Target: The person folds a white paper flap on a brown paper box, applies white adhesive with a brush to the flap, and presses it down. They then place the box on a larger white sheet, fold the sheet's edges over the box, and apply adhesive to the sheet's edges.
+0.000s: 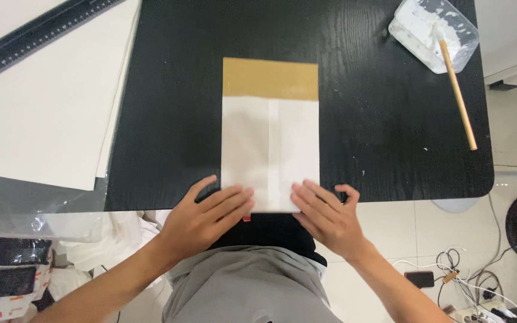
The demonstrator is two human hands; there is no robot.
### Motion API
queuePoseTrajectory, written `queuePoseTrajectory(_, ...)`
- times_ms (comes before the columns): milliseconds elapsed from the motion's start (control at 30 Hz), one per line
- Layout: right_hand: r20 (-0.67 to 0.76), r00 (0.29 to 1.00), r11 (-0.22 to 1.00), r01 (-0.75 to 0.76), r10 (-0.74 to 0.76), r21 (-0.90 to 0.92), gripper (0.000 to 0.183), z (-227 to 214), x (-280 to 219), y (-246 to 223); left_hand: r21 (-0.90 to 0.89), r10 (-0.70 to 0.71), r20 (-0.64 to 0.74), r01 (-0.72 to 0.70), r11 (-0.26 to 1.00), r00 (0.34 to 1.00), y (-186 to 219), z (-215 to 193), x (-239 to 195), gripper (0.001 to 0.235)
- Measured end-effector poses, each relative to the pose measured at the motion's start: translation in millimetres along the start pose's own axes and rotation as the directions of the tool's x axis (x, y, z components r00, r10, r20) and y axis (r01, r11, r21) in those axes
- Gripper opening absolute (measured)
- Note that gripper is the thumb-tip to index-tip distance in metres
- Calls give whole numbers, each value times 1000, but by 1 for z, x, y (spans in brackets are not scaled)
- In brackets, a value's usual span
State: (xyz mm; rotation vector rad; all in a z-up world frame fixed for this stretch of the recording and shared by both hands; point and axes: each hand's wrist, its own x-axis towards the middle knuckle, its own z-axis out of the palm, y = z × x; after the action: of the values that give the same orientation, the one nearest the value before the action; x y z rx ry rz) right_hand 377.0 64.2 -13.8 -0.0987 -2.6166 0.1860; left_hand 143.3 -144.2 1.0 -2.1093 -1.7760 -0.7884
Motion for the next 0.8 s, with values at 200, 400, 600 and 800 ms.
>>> queuePoseTrajectory(200,-249,967,994,77,-56,73,14,-11,23,-10,-156,-43,-292,-3,988,956,3,-1,8,16)
queuePoseTrajectory(400,-384,900,978,206,-207,-42,19,-59,96,17,-8,21,-435,-27,1000,900,-27,-36,75,21)
queuePoseTrajectory(600,-437,880,983,173,-185,-67,19,-52,142,47,-35,36,-505,-62,997,862,-75,-31,113,3)
queuePoseTrajectory(800,-408,912,994,79,-44,71,22,-58,151,23,14,-25,-446,35,999,894,-67,-24,107,8)
